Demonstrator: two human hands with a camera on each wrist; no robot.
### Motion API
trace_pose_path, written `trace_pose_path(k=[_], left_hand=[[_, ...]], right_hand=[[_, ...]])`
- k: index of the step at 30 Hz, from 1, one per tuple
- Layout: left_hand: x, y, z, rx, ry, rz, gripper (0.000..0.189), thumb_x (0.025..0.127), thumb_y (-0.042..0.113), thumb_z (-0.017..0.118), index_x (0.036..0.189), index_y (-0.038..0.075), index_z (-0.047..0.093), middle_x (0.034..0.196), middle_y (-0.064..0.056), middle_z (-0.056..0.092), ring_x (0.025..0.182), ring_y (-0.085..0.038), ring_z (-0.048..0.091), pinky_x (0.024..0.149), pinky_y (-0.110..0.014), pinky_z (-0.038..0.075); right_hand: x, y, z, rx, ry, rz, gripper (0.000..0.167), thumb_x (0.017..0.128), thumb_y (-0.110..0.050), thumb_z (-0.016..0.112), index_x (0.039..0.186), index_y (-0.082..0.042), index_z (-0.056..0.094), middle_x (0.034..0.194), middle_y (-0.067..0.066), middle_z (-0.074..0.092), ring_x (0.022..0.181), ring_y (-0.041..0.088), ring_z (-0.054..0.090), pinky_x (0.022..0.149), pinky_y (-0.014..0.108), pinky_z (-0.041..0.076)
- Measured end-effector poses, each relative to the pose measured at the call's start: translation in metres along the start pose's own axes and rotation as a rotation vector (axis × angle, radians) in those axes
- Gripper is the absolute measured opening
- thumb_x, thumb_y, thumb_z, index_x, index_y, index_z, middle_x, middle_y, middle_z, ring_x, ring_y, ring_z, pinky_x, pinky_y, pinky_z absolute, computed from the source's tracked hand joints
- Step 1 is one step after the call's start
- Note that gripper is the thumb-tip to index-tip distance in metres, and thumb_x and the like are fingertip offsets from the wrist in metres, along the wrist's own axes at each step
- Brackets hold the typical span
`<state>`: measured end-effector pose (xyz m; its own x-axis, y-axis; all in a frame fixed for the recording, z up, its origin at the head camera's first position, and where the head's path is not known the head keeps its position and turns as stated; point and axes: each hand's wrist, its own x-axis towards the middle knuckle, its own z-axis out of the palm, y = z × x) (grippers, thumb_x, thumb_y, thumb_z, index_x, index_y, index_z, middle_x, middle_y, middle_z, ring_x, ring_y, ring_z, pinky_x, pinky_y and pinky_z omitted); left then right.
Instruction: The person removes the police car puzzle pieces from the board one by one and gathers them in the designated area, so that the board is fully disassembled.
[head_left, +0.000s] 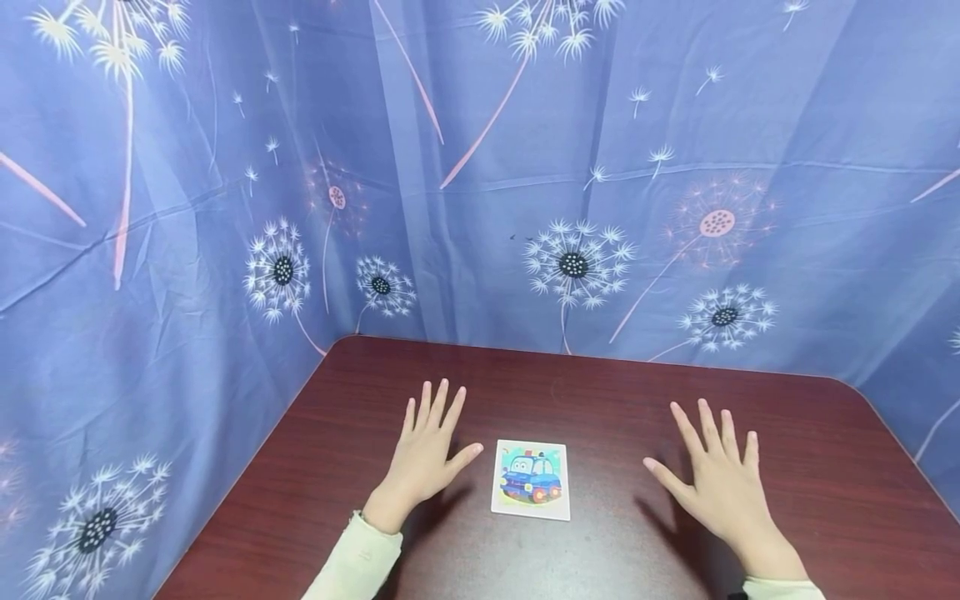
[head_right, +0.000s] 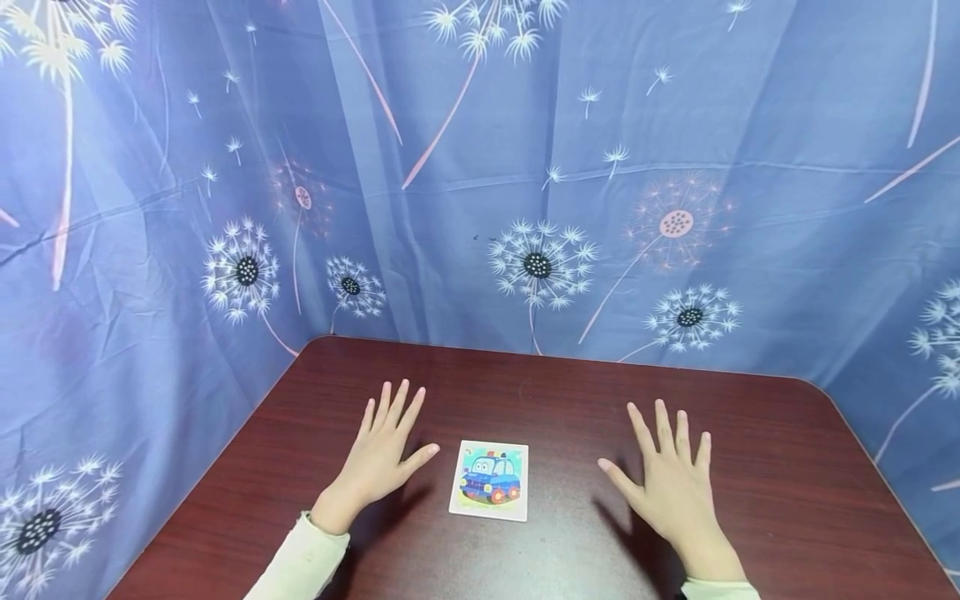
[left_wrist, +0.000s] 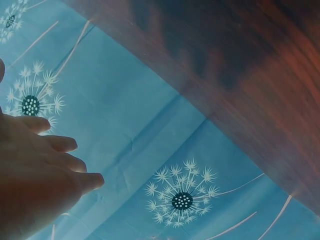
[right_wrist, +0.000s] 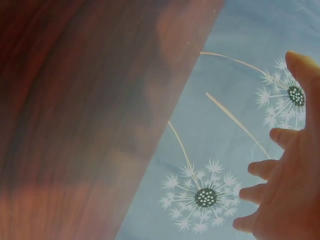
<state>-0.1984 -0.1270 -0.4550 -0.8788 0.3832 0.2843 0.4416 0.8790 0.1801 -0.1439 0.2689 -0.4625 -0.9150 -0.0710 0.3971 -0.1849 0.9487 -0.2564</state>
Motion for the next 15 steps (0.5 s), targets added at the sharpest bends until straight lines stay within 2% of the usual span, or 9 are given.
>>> trace_pose_path(k=[7, 15], left_hand=[[-0.001, 0.003, 0.002, -0.022, 0.011, 0.018, 0.081, 0.093, 0.056, 0.050, 0.155, 0.016, 0.019, 0.160, -0.015, 0.012, 0.147, -0.033, 0.000, 0.116, -0.056, 0.010], [-0.003, 0.007, 0.000, -0.036, 0.027, 0.051, 0.078, 0.094, 0.053, 0.051, 0.155, 0.017, 0.019, 0.160, -0.014, 0.015, 0.147, -0.029, 0.001, 0.117, -0.050, 0.008]], right_hand=[[0.005, -0.007, 0.001, 0.037, 0.026, -0.047, 0.088, 0.085, -0.053, 0.062, 0.155, -0.024, 0.017, 0.155, 0.025, 0.020, 0.142, 0.048, 0.009, 0.112, 0.061, -0.010], [0.011, -0.016, 0.004, 0.076, 0.059, -0.096, 0.080, 0.088, -0.047, 0.062, 0.154, -0.023, 0.025, 0.151, 0.024, 0.030, 0.142, 0.044, 0.017, 0.113, 0.061, -0.003]])
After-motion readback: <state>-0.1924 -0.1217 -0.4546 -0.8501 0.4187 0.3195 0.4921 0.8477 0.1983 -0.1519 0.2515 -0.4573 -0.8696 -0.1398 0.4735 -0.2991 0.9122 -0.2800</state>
